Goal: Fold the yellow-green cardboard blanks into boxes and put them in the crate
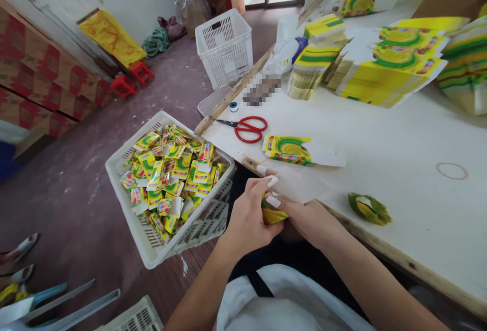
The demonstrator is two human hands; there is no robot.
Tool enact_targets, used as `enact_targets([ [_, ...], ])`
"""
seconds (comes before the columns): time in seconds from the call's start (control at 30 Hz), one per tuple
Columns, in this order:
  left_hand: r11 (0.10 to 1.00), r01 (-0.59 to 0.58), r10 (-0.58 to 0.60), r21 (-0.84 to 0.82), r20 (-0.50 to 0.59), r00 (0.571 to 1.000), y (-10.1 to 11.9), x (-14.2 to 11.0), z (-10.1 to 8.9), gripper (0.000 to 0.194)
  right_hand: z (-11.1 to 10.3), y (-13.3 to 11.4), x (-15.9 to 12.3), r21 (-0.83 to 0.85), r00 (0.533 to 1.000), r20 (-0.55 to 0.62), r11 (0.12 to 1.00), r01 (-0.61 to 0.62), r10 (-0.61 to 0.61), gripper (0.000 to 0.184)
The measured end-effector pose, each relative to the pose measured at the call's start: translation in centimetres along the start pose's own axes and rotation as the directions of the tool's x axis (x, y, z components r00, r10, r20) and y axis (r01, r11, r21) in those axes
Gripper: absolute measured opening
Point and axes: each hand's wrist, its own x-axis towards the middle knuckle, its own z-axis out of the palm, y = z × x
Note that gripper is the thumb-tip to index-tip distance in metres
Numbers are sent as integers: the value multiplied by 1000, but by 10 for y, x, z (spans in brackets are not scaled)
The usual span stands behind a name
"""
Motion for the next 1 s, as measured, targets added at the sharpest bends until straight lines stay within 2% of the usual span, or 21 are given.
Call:
enact_targets([
  [0.1,999,30,-30,17,-11,999,-2,0,0,54,-2,-5,1,-100,999,45,995,21,-17,57],
  [0.17,990,139,-139,2,61,988,-3,1,-1,50,-3,-8,0,-245,991,94,962,117,-97,55],
  [0.23,974,225,-222,-22,94,971,-6,1,1,59,-4,-9,-3,-382,961,178,885,266,-212,54],
  [0.33,972,233,-234,-34,-18,972,-11,0,6,74,-5,-6,-6,-504,904,258,751,426,-340,54],
  [0.43,963,269,-267,12,-90,960,-15,-1,5,74,-11,-5,-4,-585,888,213,674,450,-408,55],
  [0.53,932,356,-355,71,-37,934,-15,-3,-3,60,-17,-6,-1,-635,870,252,607,479,-423,60],
  [0.63,940,329,-332,89,20,943,-13,-3,-14,53,-22,-5,-1,-670,869,359,553,495,-341,63],
  [0.73,951,291,-297,107,45,954,-9,1,-22,51,-28,-8,-1,-684,874,390,543,487,-292,50],
  [0.87,957,262,-276,126,106,955,-2,7,-30,51,-35,-18,-1,-654,872,432,585,480,-231,36],
  [1.0,956,271,-282,111,98,954,1,9,-27,51,-25,-15,-2,-621,923,274,683,384,-269,27],
])
